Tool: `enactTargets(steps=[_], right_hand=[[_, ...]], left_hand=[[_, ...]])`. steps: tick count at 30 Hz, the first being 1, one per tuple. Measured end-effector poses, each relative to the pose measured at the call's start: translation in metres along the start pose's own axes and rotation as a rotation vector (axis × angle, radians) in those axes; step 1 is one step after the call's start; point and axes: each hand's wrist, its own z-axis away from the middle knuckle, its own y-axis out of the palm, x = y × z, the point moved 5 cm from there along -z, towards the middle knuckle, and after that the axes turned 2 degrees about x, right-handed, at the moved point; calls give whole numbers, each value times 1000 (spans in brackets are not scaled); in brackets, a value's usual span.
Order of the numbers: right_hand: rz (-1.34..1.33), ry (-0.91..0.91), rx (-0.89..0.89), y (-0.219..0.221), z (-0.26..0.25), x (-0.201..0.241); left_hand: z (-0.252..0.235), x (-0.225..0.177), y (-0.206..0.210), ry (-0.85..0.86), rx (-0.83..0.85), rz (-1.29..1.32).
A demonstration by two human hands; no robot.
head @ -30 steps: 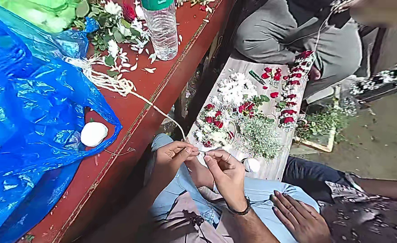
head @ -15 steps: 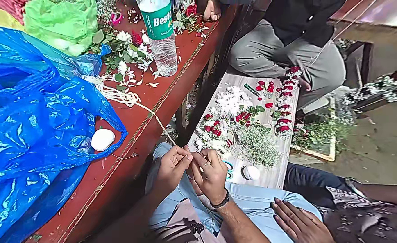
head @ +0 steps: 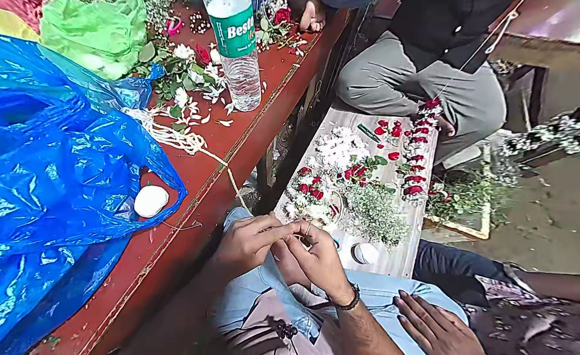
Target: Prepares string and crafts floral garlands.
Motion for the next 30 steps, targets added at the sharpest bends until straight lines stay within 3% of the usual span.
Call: enactTargets(steps=[5,10,14,17,21,24,30], right_hand=[[29,125,118,1,2,-9],[-121,144,168,11,2,-15],[-211,132,126,15,0,-26],[-264,112,51,16,-1,-31],[-222,-3,-60,10,-1,-27],[-251,-77,-106,-2,-4,-22],[-118,-139,-81,-20,-16,-23]], left_hand=[[10,-3,-3,132,15,-145],[13,6,3,-65,42,-238],[23,27,6,-345,28,119],[24,29,6,-384,-45,434],[16,22,-4,-370,-67,478],[12,23,-8,-403,7,519],[5,13,-3,-380,144,389]])
